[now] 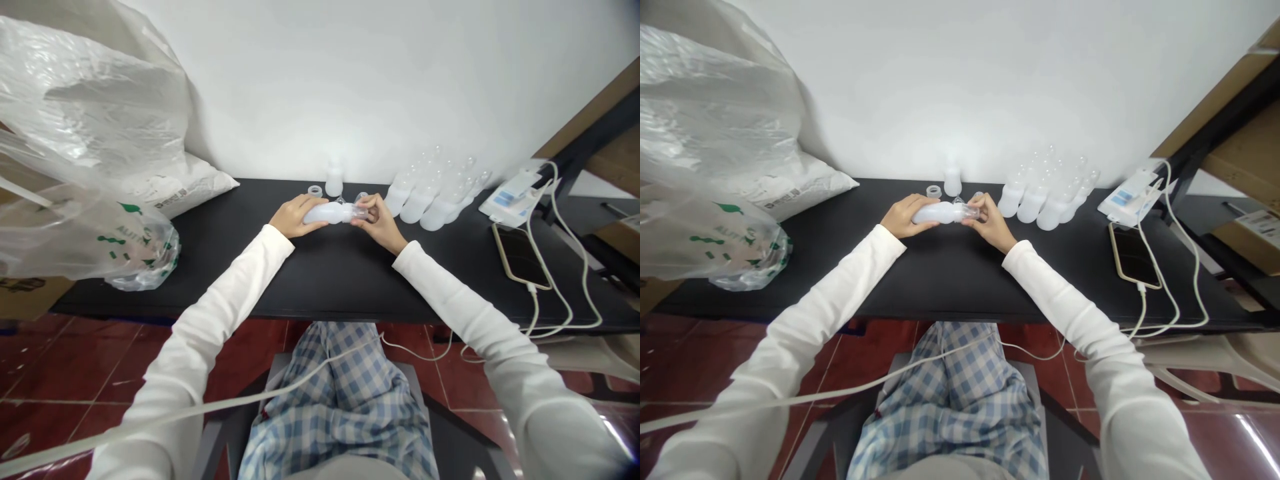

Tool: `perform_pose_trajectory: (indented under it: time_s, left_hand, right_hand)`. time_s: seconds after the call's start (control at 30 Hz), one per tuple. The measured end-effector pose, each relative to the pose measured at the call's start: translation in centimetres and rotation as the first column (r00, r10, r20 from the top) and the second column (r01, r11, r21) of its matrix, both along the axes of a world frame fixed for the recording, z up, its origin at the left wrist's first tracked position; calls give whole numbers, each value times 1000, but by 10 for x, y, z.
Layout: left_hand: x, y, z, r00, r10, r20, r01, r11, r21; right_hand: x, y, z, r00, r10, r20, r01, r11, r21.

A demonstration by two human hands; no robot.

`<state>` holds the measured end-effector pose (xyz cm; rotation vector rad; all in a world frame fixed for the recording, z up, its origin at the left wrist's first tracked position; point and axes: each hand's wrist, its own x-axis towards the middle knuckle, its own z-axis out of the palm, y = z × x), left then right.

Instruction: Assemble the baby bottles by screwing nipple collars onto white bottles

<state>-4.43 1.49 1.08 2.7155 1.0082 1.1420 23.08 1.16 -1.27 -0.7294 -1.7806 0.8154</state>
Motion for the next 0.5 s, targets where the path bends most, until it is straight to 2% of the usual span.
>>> perform_pose_trajectory:
  time_s: [0.07,0.13,0.17,0.2,0.23,0.3,0.37,0.43,0.5]
  left_hand:
    - [4,-4,0,991,0,133,18,991,-134]
    - [10,-7,1,952,54,301,43,951,-306]
    - [13,-8,2,924,101,369,68,907,-416]
    - [16,-8,4,898,152,412,105,837,-537]
    - [18,-7,6,882,197,428,153,739,-656]
    - [18,-4,12,887,246,392,241,478,-845]
    - [14,-1,18,920,224,321,267,238,-934]
    - [6,3,24,950,185,252,243,69,-967]
    - [0,6,29,969,157,191,202,-53,-978]
  right_hand:
    - [0,-5,2,996,11,83,-23,989,145]
    - [0,-10,5,985,-21,170,-31,955,295]
    - [-1,-12,7,977,-50,208,-29,932,361]
    - [-1,-15,9,968,-82,237,-26,908,419]
    - [-1,-17,11,959,-107,261,-29,882,470]
    - [-1,-22,15,947,-132,293,-54,833,550]
    - [-3,-28,19,940,-121,318,-104,787,608]
    - [-7,-35,22,933,-100,346,-157,752,640]
    - [-10,-41,23,923,-82,375,-197,735,648]
